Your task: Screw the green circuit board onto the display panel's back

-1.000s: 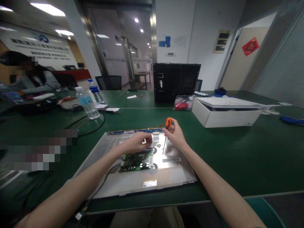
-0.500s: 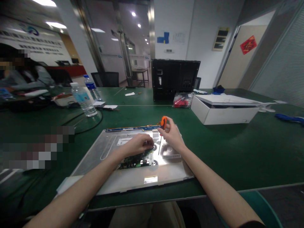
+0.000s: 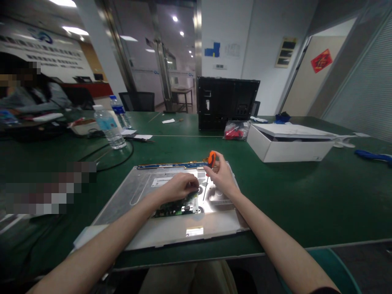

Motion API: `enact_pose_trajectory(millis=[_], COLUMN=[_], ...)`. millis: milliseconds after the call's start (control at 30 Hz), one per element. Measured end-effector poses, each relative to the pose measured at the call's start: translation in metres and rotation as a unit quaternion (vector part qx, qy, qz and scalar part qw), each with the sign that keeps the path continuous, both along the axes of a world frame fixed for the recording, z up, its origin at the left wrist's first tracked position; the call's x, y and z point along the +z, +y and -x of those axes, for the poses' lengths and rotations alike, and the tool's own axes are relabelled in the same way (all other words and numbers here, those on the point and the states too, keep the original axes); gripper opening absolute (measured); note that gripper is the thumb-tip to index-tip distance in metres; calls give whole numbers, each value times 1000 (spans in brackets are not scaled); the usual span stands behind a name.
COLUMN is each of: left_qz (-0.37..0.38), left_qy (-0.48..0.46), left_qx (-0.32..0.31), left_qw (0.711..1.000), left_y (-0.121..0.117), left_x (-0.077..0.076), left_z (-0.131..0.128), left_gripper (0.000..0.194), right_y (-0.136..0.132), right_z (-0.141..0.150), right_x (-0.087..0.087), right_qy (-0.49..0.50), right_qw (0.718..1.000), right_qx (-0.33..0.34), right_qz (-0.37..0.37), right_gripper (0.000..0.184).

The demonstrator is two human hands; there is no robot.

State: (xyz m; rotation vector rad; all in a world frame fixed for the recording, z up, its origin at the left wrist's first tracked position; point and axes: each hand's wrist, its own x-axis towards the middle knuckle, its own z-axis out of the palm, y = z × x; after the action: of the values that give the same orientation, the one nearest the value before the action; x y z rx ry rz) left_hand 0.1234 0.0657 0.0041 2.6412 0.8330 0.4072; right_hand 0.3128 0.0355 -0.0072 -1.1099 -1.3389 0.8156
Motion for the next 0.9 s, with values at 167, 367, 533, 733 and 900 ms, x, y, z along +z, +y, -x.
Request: enact_pose_trajectory(millis=[167,367,533,733,900], left_qz=[-4,0,6,9,10], left_qy=[-9,-21,-22,-22,-15], left_qx=[-7,-1,-2,0,1], left_qw=[1000,1000,1000,1000,1000], left_y=[1,1,1,2,4], left_x=[-1,-2,-1,-2,-1], left_z=[0,0,0,0,0], left_gripper=[11,12,5,5,3], right_y=[0,0,0,2,0], right_z=[1,-1,-1,1,4], right_x=[0,-1,-1,-5,-5], right_qy=[11,9,14,24,-1], right_qw=[1000,1000,1000,997,990], right_qx=[1,3,0,-25,-76], right_qz=[-6,-10,-26,-61,-120], right_gripper=[57,57,55,56,56])
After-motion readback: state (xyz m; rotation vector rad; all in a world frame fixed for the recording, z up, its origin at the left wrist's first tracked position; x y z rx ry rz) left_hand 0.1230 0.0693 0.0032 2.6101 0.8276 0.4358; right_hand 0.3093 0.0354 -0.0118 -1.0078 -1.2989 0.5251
